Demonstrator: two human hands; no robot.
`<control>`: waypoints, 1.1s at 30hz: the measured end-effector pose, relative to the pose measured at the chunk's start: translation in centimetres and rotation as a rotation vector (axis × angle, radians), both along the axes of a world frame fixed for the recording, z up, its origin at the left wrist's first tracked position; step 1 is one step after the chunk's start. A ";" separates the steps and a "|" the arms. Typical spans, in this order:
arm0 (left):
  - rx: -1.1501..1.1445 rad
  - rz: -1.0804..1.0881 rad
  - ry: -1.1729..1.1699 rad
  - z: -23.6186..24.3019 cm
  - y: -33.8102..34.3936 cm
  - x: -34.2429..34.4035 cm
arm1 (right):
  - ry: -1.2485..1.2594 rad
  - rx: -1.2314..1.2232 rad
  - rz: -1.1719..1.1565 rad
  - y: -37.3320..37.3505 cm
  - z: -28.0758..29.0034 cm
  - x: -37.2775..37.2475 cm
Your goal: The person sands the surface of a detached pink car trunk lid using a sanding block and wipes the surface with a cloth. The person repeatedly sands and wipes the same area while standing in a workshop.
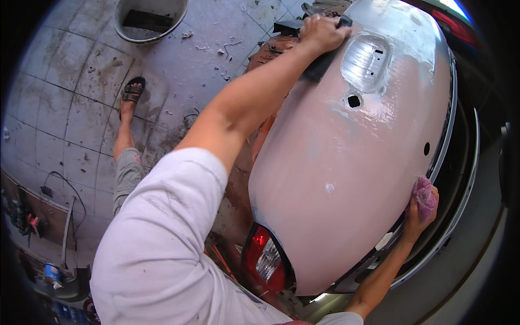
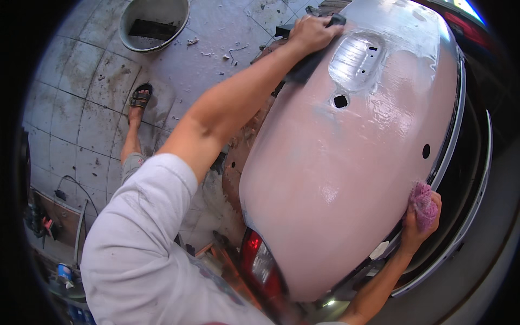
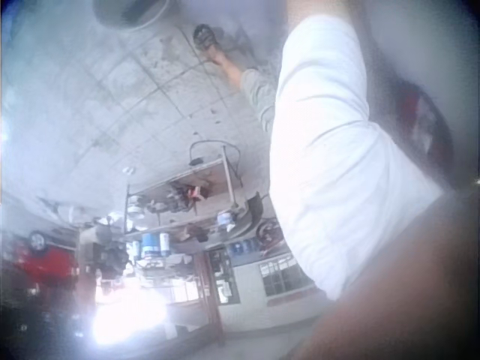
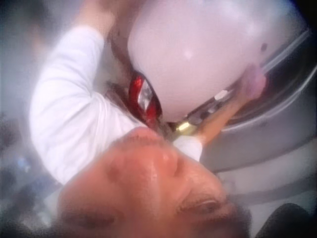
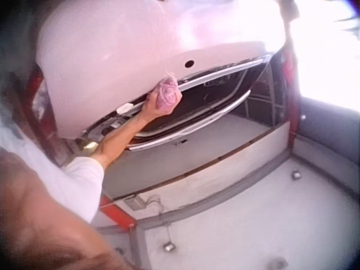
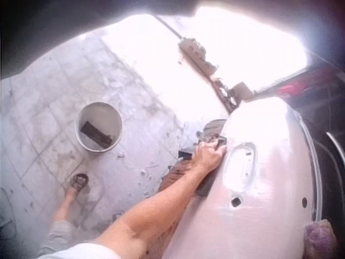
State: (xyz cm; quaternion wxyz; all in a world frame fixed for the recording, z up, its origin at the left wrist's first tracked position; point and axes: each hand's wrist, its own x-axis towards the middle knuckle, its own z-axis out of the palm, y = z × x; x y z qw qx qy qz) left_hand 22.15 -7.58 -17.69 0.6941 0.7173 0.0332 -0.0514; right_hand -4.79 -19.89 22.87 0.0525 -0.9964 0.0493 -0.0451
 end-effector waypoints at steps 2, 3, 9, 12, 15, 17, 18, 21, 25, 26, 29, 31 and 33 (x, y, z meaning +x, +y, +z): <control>-0.031 0.039 -0.066 1.0 3.3 -8.5 | 0.019 0.013 -0.015 0.2 0.3 0.0; -0.055 0.031 -0.110 2.1 5.9 -15.0 | 0.028 0.020 -0.028 0.3 0.4 -0.2; -0.088 -0.076 -0.039 5.0 14.9 -38.0 | 0.059 0.124 0.034 -1.2 1.3 -1.1; -0.121 -0.045 -0.050 3.8 11.7 -29.5 | 0.052 0.124 0.015 -1.7 1.6 -1.6; -0.073 0.092 -0.040 1.1 4.7 -12.6 | 0.047 0.110 0.034 -1.2 1.1 -0.7; -0.021 0.169 -0.055 -0.7 1.8 -1.9 | 0.041 0.113 0.096 -0.7 0.4 0.5; -0.015 0.129 -0.004 -0.4 1.0 0.5 | 0.037 0.106 0.093 -0.7 0.5 0.5; 0.006 0.054 0.038 0.7 1.8 -3.7 | 0.032 0.091 0.049 -0.9 0.7 -0.3; -0.072 0.023 -0.128 3.5 9.8 -25.2 | 0.051 0.066 0.043 -0.9 1.0 -0.7; -0.087 -0.031 -0.132 4.1 12.2 -30.9 | 0.053 0.063 0.044 -1.1 1.2 -0.7; -0.100 -0.130 -0.065 5.1 16.1 -41.7 | 0.047 0.127 0.016 -1.7 1.3 -0.8; -0.124 -0.099 -0.080 4.7 15.3 -38.9 | 0.057 0.180 -0.011 -2.7 1.6 -1.1; -0.126 -0.105 -0.096 3.9 13.0 -32.0 | 0.053 0.140 -0.027 -3.0 2.2 -2.1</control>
